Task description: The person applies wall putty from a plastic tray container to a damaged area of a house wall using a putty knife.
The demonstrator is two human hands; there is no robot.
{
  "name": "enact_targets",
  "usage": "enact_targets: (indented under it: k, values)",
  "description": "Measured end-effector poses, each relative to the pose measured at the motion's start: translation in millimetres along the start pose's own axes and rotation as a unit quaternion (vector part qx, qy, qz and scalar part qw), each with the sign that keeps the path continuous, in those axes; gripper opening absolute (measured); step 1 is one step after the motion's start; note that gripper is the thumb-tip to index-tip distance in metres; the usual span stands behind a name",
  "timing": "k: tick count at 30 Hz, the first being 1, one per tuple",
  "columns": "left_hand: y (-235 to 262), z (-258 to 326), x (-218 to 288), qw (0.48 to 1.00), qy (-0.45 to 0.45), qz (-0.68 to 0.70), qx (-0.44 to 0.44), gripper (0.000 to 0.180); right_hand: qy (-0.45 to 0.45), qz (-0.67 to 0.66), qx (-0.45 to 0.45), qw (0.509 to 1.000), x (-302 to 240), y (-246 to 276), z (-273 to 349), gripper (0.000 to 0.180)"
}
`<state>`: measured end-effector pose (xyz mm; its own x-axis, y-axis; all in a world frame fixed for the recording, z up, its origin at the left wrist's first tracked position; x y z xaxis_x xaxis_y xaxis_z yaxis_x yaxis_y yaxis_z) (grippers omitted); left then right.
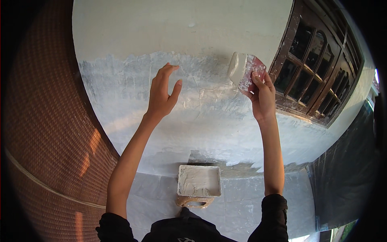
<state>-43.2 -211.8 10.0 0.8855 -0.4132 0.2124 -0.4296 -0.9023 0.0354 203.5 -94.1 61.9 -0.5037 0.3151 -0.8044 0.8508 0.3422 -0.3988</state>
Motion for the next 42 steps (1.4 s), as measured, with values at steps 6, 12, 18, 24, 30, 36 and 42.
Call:
enact_targets:
  k: [6,12,18,24,30,36,42]
  values:
    - [-11.5,-1.6,-30.1,0.997,-0.027,-0.069,-0.011,0.035,0.074,0.056,0.033,0.995,18.3,-20.5,-29.1,0.026]
    - [-19.8,-9.6,-54.4,0.993,-0.047,-0.111,-0.01,0.036,0.36,0.314,-0.008,0.879,21.0,-55.3,-40.7,0.025]
    - [-37.1,-22.2,-74.5,0.991,-0.082,-0.103,0.021,0.032,0.462,0.373,-0.003,0.804,27.4,-74.3,-44.5,0.025]
    - [-43.8,-37.6,-91.8,0.98,-0.145,-0.098,0.091,0.037,0.561,0.418,-0.021,0.714,46.7,-84.5,-43.2,0.043]
    - [-61.0,-41.7,-115.9,0.961,-0.21,-0.078,0.161,0.04,0.626,0.452,-0.014,0.635,72.1,-89.8,-31.7,0.053]
    - [-73.0,-33.1,-131.9,0.955,-0.234,-0.064,0.171,0.043,0.657,0.46,0.005,0.597,84.7,-85.3,-35.2,0.042]
    - [-68.7,-32.4,-138.1,0.952,-0.245,-0.052,0.179,0.046,0.663,0.469,0.01,0.583,105.0,-80.0,-40.1,0.035]
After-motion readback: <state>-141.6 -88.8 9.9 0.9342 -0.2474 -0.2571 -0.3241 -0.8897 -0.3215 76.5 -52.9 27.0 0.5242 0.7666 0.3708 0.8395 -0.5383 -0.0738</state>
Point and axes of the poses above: each hand's wrist, its own z-axis away from the middle knuckle, its own y-axis out of the back of the hand, x = y × z, the point moved 5 cm from there along -z, towards the middle knuckle, and after that the axes turned 10 degrees about x, right-handed, at the moved point
